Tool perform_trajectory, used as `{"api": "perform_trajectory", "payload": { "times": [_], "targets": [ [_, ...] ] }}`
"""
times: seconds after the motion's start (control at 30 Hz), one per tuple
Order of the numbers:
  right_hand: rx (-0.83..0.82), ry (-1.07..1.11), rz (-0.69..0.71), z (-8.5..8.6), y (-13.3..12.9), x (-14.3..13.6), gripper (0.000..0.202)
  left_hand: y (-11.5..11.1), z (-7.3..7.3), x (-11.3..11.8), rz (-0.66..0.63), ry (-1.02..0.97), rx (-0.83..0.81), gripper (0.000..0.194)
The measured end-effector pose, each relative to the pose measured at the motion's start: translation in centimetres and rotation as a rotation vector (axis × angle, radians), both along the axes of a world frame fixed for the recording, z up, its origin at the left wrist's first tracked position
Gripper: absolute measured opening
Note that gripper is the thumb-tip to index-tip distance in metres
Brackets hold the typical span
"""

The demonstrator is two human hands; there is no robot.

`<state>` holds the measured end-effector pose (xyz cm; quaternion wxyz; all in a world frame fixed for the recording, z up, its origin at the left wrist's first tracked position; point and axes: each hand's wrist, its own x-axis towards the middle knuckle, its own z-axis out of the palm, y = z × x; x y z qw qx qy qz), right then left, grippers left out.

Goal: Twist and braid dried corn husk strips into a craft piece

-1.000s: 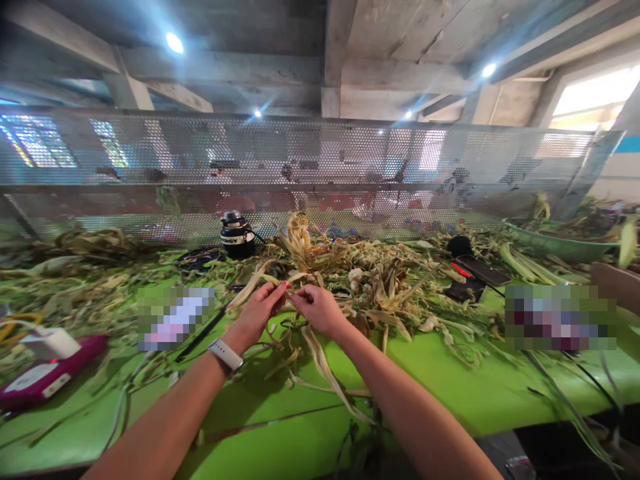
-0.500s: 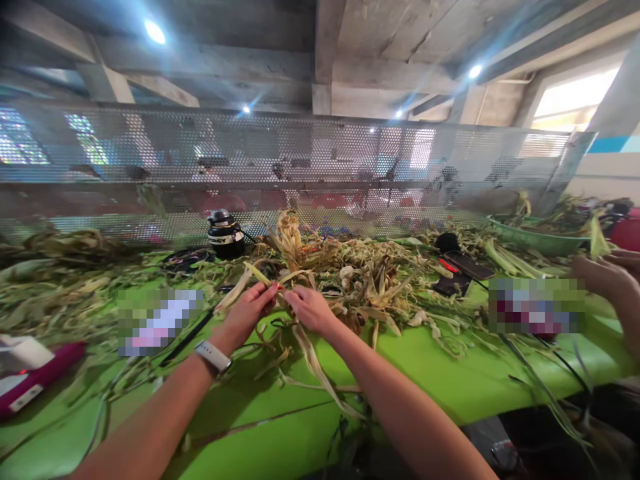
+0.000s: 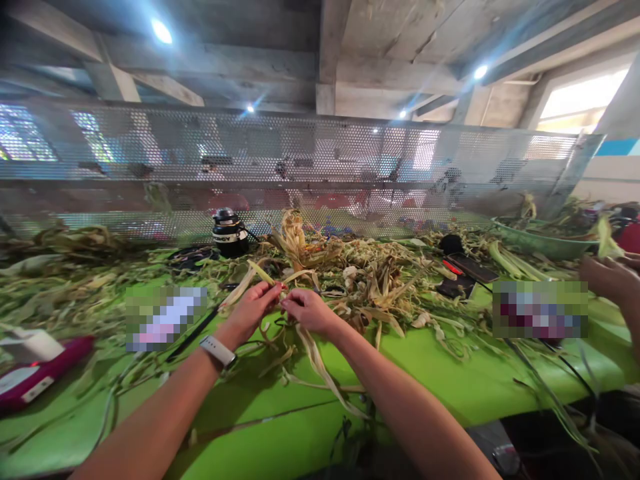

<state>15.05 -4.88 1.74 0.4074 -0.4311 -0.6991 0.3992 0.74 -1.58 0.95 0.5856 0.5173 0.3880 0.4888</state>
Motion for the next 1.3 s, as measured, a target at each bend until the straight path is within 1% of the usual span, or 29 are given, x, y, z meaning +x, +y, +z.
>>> {"api": "perform_trajectory", "payload": {
  "times": [0.1,0.27,0.37,0.43,0.47,0.53,0.57,0.6,0.63,0.67,0.7,0.73,0.77,0.83,0.9,1.0,1.07,1.17,1.23,1.3],
  "targets": [
    [0.016,-0.015,0.025,0.1,-0.2,0.0,0.024,0.0,0.0,-0.1,-0.045,-0.033,0.019,0.023],
    [0.049,-0.087,0.031,-0.1,-0.2,0.0,0.02,0.1,-0.1,0.0,-0.01,-0.021,0.041,0.023],
    [0.102,-0.191,0.022,0.5,-0.7,0.1,0.019,0.1,0.0,-0.2,-0.035,0.027,0.062,0.027],
    [0.228,-0.281,-0.063,1.3,-1.1,0.5,0.02,-0.1,0.4,-0.5,-0.095,0.09,0.073,0.03],
    [0.318,-0.306,-0.149,1.8,-1.3,0.8,0.022,-0.3,0.6,-0.6,-0.141,0.128,0.078,0.032],
    [0.488,-0.287,-0.371,2.6,-1.3,1.4,0.025,-0.8,1.0,-0.7,-0.255,0.215,0.084,0.034],
    [0.523,-0.259,-0.453,2.8,-1.2,1.7,0.027,-1.1,1.2,-0.6,-0.326,0.249,0.091,0.035],
    [0.509,-0.235,-0.488,2.9,-1.0,1.9,0.029,-1.5,1.3,-0.5,-0.404,0.278,0.097,0.036],
    [0.446,-0.216,-0.464,2.8,-0.7,2.1,0.033,-1.8,1.4,-0.3,-0.462,0.292,0.102,0.037],
    [0.349,-0.197,-0.388,2.5,-0.4,2.1,0.036,-2.0,1.3,-0.1,-0.502,0.3,0.104,0.039],
    [0.236,-0.165,-0.281,2.1,-0.1,2.0,0.037,-2.2,1.3,0.1,-0.532,0.304,0.107,0.04],
    [0.131,-0.118,-0.181,1.7,0.2,1.8,0.038,-2.2,1.1,0.2,-0.549,0.304,0.11,0.042],
    [0.054,-0.051,-0.125,1.2,0.4,1.6,0.038,-2.2,1.0,0.3,-0.556,0.304,0.113,0.042],
    [-0.016,0.094,-0.121,0.5,0.6,1.0,0.037,-2.1,0.6,0.4,-0.552,0.305,0.125,0.044],
    [-0.021,0.212,-0.168,0.3,0.6,0.7,0.038,-1.9,0.5,0.4,-0.537,0.311,0.137,0.045],
    [0.009,0.301,-0.232,0.3,0.4,0.5,0.036,-1.9,0.5,0.2,-0.556,0.328,0.147,0.045],
    [0.029,0.309,-0.287,0.3,0.3,0.5,0.036,-2.1,0.7,0.1,-0.581,0.339,0.144,0.044],
    [0.034,0.292,-0.346,-0.1,0.5,0.5,0.037,-2.3,0.8,0.2,-0.585,0.356,0.139,0.044],
    [0.036,0.286,-0.347,-0.4,0.8,0.6,0.039,-2.3,0.8,0.3,-0.576,0.372,0.133,0.043],
    [0.022,0.261,-0.307,-0.5,1.1,0.9,0.042,-2.1,0.7,0.4,-0.55,0.366,0.126,0.043]
  ]
}}
